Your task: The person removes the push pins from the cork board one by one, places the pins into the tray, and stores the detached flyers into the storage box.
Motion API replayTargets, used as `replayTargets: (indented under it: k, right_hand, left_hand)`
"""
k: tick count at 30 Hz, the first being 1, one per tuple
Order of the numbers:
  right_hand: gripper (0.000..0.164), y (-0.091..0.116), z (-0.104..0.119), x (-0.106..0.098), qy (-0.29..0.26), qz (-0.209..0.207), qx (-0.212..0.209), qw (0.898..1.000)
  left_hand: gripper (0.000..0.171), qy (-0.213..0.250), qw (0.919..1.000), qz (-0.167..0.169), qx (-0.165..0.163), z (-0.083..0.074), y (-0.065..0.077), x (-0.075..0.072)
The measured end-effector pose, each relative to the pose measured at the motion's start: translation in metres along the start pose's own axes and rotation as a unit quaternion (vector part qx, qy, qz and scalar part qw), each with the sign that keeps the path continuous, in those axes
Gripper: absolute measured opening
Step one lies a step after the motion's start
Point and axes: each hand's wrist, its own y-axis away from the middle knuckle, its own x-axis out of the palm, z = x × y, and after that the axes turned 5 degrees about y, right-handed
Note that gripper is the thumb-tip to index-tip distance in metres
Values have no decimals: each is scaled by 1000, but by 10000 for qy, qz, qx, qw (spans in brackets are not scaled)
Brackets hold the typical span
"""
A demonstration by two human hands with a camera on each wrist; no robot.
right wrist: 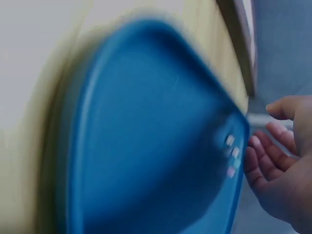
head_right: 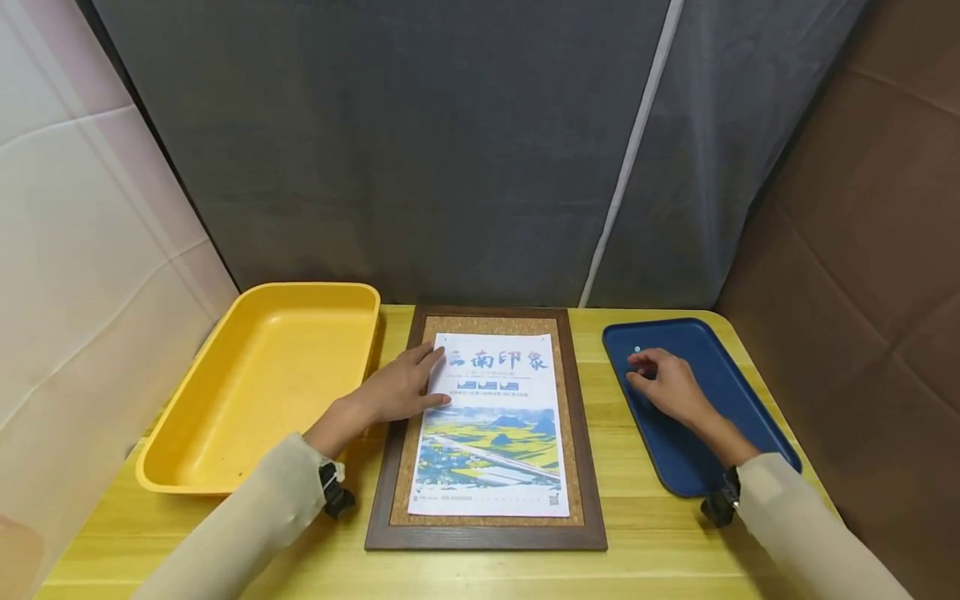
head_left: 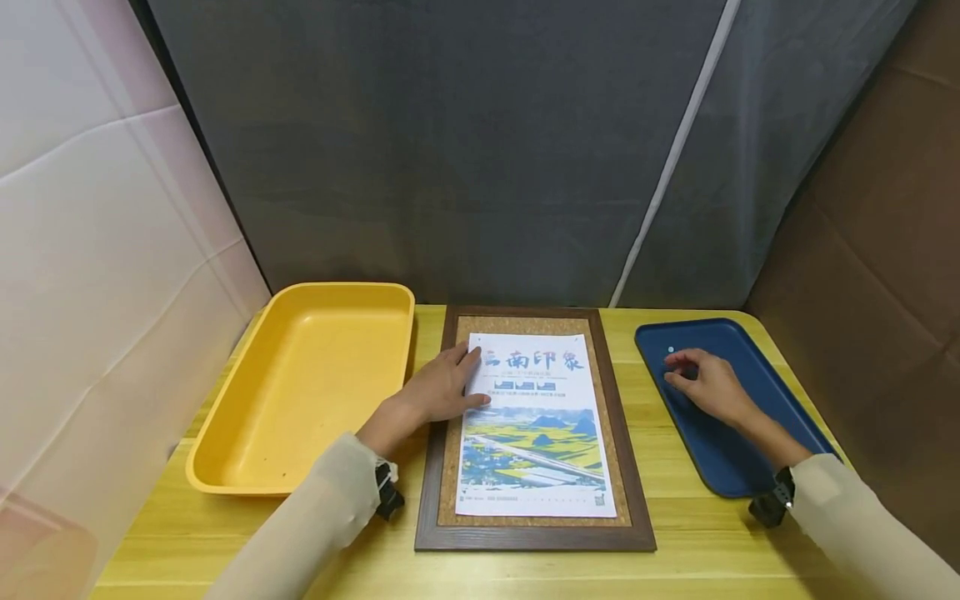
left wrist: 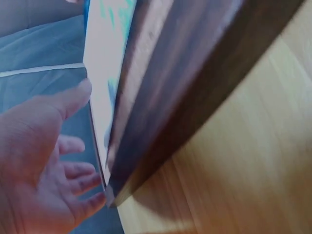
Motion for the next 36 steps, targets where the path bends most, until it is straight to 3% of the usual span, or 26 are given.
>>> replayTargets:
  k: [5,16,24,29,36]
  right_hand:
    - [34,3,30,7,-322,279,-44,9991]
    - [46,10,84,22,-965,790,-115,9921]
    - [52,10,108,32,-1091,771,98,9910]
    - [56,11,114,37,-1161,914,396,9882]
    - [58,12,119,44,-1335,999,493,9848]
  left_hand:
    - [93,767,9959,-301,-379,-7,6,-1]
    - [91,1870,9782,-719,-544,-20,18,5]
    - [93,2180,9717,-615,-671,-26,21,8]
    - [94,2400,9661,-505,-807,-28,23,9]
    - [95,2679,9587,-468,-837,-27,23,10]
